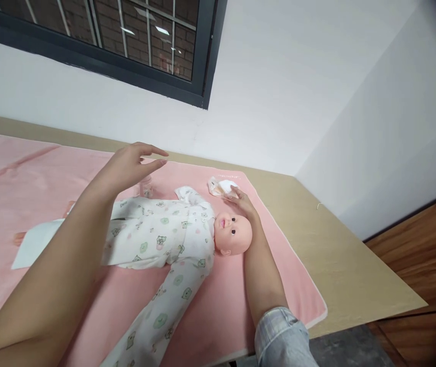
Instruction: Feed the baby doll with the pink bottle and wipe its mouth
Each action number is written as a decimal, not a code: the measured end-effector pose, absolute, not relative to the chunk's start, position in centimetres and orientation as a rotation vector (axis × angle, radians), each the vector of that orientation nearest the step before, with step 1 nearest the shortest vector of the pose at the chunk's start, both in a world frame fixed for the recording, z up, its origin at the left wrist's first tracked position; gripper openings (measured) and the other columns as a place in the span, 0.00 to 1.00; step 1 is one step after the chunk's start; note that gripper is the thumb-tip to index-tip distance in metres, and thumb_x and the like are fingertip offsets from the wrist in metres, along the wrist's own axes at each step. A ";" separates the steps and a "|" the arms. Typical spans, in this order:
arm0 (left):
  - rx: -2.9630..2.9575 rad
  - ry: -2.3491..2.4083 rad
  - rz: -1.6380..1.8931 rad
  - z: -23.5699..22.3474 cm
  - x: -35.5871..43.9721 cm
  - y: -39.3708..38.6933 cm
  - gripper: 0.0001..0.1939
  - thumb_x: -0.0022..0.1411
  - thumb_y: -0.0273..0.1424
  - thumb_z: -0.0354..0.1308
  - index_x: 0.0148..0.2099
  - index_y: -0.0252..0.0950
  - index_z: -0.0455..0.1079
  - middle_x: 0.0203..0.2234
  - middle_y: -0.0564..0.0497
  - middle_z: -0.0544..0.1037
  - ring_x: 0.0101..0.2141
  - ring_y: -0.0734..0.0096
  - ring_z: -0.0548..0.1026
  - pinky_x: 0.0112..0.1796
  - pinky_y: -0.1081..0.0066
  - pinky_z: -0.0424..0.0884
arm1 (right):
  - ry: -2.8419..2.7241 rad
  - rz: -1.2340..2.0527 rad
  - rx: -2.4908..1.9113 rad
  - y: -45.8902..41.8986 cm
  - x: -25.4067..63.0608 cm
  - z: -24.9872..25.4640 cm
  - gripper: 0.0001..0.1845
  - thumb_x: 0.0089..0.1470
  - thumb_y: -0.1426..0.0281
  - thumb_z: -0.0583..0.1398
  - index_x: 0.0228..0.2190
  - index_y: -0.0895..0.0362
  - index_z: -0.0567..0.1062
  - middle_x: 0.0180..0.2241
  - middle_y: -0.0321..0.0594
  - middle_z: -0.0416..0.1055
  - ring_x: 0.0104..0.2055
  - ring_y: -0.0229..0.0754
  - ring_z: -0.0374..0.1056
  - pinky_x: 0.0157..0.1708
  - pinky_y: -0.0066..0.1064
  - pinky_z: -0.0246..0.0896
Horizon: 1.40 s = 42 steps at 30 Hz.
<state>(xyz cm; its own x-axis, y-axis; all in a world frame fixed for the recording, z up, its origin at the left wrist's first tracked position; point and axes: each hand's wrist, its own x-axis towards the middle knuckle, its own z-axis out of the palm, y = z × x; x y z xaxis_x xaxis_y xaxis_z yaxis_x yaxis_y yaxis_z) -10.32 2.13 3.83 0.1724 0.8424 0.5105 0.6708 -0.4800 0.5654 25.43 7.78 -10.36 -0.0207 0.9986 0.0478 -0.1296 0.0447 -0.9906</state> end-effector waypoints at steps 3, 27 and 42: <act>2.174 1.550 1.162 3.4 -11.4 3.0 0.22 0.60 0.47 0.57 0.51 0.40 0.76 0.52 0.49 0.75 0.51 0.55 0.72 0.53 0.59 0.68 | -1.106 1.268 -1.010 7.8 25.9 -10.7 0.36 0.41 0.70 0.71 0.54 0.54 0.70 0.67 0.45 0.52 0.54 0.47 0.71 0.56 0.41 0.70; 1.923 1.871 0.937 -0.1 -17.0 7.6 0.29 0.60 0.45 0.58 0.59 0.35 0.67 0.50 0.45 0.74 0.47 0.55 0.72 0.50 0.59 0.66 | -1.088 1.288 -0.972 7.4 25.2 -10.0 0.28 0.50 0.69 0.65 0.53 0.54 0.71 0.49 0.42 0.74 0.43 0.42 0.77 0.57 0.45 0.67; 2.088 1.819 0.638 -3.5 -18.6 10.3 0.40 0.48 0.26 0.59 0.65 0.32 0.57 0.48 0.42 0.74 0.41 0.57 0.73 0.39 0.65 0.68 | -1.058 0.815 -1.159 7.9 27.0 -10.5 0.12 0.48 0.68 0.57 0.36 0.57 0.73 0.43 0.41 0.75 0.29 0.36 0.73 0.34 0.31 0.70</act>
